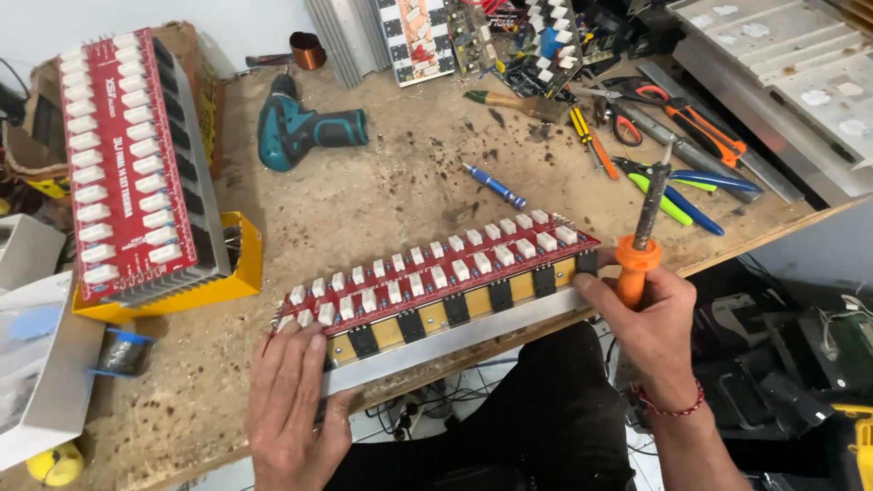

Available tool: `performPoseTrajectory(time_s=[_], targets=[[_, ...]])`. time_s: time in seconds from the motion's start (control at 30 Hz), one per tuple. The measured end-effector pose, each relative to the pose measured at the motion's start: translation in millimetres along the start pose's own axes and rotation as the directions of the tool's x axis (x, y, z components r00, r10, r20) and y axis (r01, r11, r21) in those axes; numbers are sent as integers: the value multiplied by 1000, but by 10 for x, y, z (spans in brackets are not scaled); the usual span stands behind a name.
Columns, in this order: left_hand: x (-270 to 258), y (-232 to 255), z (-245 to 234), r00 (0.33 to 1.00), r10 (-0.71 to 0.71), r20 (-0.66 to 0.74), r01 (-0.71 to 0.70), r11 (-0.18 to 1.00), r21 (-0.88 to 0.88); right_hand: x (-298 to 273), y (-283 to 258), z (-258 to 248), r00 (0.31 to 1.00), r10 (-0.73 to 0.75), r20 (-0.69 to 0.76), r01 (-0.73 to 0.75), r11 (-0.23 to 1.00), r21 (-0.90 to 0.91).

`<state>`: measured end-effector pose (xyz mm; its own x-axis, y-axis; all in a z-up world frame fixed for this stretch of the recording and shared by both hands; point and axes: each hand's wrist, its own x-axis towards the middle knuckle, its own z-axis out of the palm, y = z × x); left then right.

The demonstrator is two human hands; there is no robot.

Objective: The person uses a soldering iron to work on a long red circuit board with white components, holding it with one hand while applying the tool with the other. They flip the board over to show the underside and then place it on a metal heat sink.

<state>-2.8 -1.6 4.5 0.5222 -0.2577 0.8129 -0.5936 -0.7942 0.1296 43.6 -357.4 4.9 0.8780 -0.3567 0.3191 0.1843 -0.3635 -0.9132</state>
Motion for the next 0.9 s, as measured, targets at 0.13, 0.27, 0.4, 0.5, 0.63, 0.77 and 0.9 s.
performPoseTrajectory(time_s=[0.13, 0.27, 0.4, 0.5, 0.63, 0.77, 0.9], targets=[[-39, -1, -13, 999, -28, 37, 28, 1000, 3, -40, 15, -12, 998, -48, 36, 46, 998, 50], [-5, 30, -24, 1000, -10, 24, 10, 1000, 7, -110, 36, 17, 998, 50, 41, -61, 937, 344], [-27, 37, -16, 1000, -9, 15, 9, 1000, 8, -191, 71, 13, 997, 43, 60, -64, 915, 398], [-41, 54, -39, 1000, -18, 25, 19, 1000, -12, -253, 76, 11, 994, 91, 64, -108, 926, 361], [-86, 45, -38, 1000, -7, 5, 7, 1000, -19, -315, 37, 6, 989, 127, 74, -144, 933, 330], [-135, 55, -42, 1000, 8, -13, -8, 1000, -20, -399, -47, 39, 986, 150, 65, -162, 955, 247], [-184, 48, -3, 1000, 16, -23, -16, 1000, -11, -391, -113, 67, 971, 237, 39, -237, 917, 321]])
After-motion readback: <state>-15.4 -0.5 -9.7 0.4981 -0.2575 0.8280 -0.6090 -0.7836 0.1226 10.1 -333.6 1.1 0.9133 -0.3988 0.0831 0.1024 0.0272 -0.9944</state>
